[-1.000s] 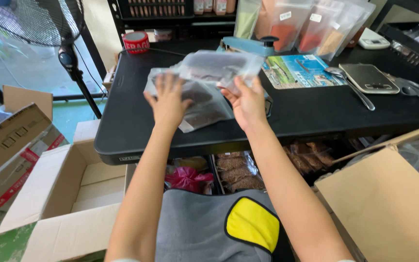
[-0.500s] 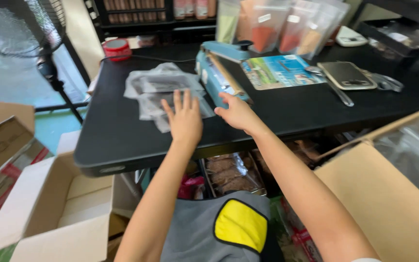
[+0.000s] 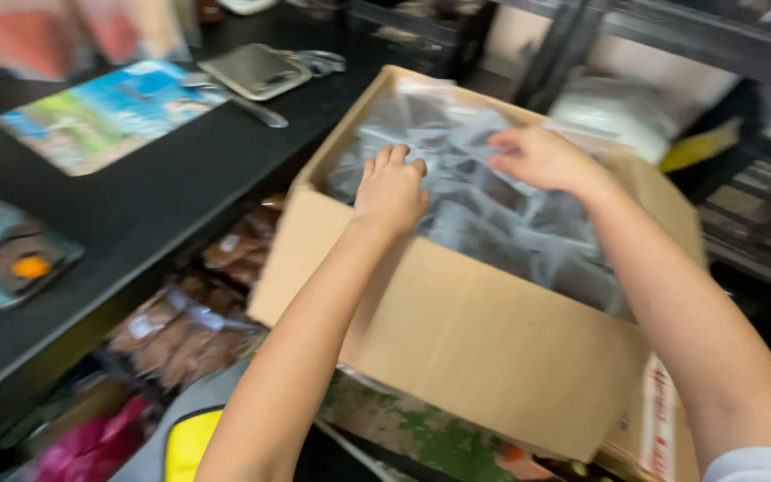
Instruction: The person removes small plastic bags containing dark powder from a cardboard box, places them on a table, and uses a heat sealer to seal the openings of the bags.
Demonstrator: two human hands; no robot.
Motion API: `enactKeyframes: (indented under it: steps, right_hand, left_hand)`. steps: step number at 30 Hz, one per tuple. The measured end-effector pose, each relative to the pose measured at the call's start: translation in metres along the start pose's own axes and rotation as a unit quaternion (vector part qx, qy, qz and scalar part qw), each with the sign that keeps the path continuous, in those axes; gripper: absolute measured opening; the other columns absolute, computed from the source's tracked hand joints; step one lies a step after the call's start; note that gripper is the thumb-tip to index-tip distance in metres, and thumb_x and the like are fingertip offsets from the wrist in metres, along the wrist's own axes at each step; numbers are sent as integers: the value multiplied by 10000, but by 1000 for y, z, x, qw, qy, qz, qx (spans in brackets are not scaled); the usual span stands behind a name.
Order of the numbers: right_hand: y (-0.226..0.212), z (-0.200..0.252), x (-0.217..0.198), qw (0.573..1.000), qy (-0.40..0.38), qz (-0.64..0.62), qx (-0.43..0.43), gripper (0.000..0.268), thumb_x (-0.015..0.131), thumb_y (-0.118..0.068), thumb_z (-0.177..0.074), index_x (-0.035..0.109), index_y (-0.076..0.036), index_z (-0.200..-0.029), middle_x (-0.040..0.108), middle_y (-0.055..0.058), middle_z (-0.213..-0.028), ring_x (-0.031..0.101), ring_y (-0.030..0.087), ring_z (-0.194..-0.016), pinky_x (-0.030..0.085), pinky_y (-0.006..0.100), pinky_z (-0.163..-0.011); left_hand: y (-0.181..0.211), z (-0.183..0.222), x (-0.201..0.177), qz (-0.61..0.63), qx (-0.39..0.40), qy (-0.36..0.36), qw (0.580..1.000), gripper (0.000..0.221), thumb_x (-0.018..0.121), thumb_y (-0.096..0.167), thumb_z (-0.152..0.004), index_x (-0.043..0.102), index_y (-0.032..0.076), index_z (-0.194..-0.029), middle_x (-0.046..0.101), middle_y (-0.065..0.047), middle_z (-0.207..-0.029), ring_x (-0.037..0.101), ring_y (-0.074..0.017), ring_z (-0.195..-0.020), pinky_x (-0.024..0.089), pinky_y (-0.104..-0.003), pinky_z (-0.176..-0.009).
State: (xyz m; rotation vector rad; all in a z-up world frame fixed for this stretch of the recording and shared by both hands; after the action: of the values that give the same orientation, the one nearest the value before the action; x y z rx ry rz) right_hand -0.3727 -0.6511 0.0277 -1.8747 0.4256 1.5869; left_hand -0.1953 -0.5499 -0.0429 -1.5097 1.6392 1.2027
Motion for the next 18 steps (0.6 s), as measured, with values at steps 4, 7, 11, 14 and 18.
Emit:
enactKeyframes:
  steps: [4, 7, 11, 14, 18]
  right_hand:
    - [112, 65, -8, 987, -38, 72, 135, 559, 598, -335, -967, 639, 41, -1379, 679, 415, -1215, 585, 587, -1221, 431, 649, -1066]
    - [222, 66, 30, 970, 25, -19, 240, 890, 629, -620, -915, 430, -71, -1587, 526, 320, -1493, 480, 472, -1400, 376, 560, -1172]
    - [263, 54, 51, 935, 138, -204, 255, 927, 850, -559, -742, 525, -77, -1463, 545, 232, -1397, 524, 364, -1307, 432, 448, -1064]
    - [234, 66, 38, 875, 266, -374, 151, 733, 984, -235, -692, 596, -132, -1305, 638, 88, -1187, 633, 226, -1067, 560, 316, -839]
    - [142, 81, -17, 772, 209, -589, -117, 438, 789, 63, -873, 526, -171, -1134, 636, 43, -1125, 686, 145, -931, 637, 272, -831]
  left_hand:
    - [65, -47, 68, 87, -39, -89, 991, 408, 747, 441, -845, 678, 240, -1193, 481, -78, -1459, 395, -321, -1448, 348, -621, -1114]
    - [90, -51, 88, 224, -78, -164, 957, 452, 689, 424, -896, 703, 125, -1235, 562, -191, -1401, 549, -392, -1345, 453, -597, -1078]
    - [75, -56, 116, 128, -37, -175, 975, 321, 688, 328, -887, 739, 119, -1125, 605, -147, -1293, 618, -385, -1231, 478, -601, -1008]
    - [87, -51, 103, 215, 25, -98, 971, 347, 729, 290, -879, 696, 33, -1111, 683, -240, -1149, 654, -449, -1160, 519, -568, -990]
    - [103, -48, 65, 480, -34, -95, 871, 1207, 907, 435, -664, 161, 240, -1591, 543, -153, -1430, 633, -234, -1205, 498, -356, -987]
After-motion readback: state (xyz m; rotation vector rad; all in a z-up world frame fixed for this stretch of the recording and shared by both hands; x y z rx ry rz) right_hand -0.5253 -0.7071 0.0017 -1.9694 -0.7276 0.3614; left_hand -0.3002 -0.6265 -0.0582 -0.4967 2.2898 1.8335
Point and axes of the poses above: each hand's wrist, its own z-axis away from the middle knuckle, its own x-axis out of the palm, y = z × x, the point moved 7 cm from there along -z, towards the middle knuckle
